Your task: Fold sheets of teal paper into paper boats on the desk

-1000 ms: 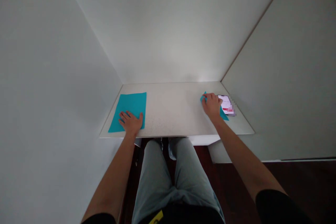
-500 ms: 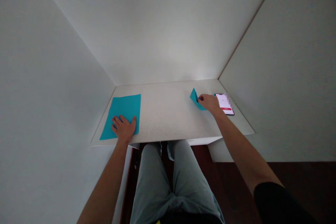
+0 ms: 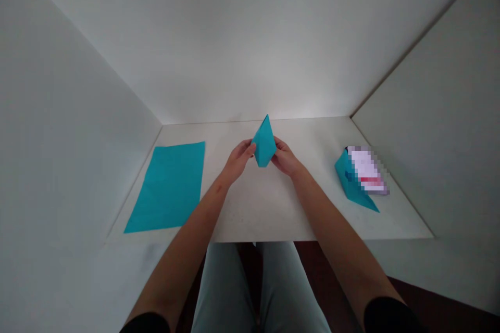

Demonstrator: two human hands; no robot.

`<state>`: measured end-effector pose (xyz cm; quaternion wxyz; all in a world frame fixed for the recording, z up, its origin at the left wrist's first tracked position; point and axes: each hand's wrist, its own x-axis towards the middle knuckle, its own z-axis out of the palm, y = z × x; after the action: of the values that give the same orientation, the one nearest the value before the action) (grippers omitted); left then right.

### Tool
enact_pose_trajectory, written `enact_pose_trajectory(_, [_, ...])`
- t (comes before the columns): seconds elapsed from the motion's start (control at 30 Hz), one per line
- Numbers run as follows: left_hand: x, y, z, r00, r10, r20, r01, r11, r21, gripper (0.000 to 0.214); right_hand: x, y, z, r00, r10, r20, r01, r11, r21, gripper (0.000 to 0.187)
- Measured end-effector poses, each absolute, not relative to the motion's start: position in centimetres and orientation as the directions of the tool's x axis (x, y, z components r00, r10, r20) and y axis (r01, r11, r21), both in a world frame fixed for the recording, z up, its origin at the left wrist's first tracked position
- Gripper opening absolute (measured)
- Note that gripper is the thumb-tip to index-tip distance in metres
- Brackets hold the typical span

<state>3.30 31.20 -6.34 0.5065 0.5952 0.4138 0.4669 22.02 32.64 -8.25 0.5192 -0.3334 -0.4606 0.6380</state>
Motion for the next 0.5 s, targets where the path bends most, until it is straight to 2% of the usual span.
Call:
enact_pose_trajectory(0.1, [3.3, 32.6, -7.1, 0.285, 0.951, 0.116, -0.116, -0.086, 0.990, 0.064, 21.6, 32.7, -9.2, -0.238, 0.971, 0.014, -0.383, -0.080, -0.920, 0.060])
enact_pose_trajectory(0.2, [2.8, 32.1, -7.6, 0.213, 0.963, 0.164, -0.137, -0.136, 0.981, 0.060, 21.2, 32.7, -9.9, -0.169, 0.986, -0.002, -0.423, -0.075, -0.903, 0.050])
enact_pose_trajectory(0.27, [2.6, 31.3, -7.6, 0.118, 0.963, 0.244, -0.067, -0.237, 0.969, 0.051, 21.1, 32.9, -10.1, -0.118, 0.993, -0.003, -0.448, -0.056, -0.892, 0.043])
enact_pose_trajectory(0.37, [2.3, 30.7, -7.5, 0.094, 0.913, 0.398, 0.105, -0.406, 0.908, 0.035, 21.3, 33.5, -10.1, -0.064, 0.997, 0.031, -0.421, 0.002, -0.907, 0.047])
enact_pose_trajectory(0.5, [2.1, 31.0, -7.3, 0.118, 0.825, 0.553, 0.291, -0.561, 0.775, 0.021, 22.4, 34.1, -10.0, 0.006, 0.986, 0.167, -0.200, 0.164, -0.966, 0.065])
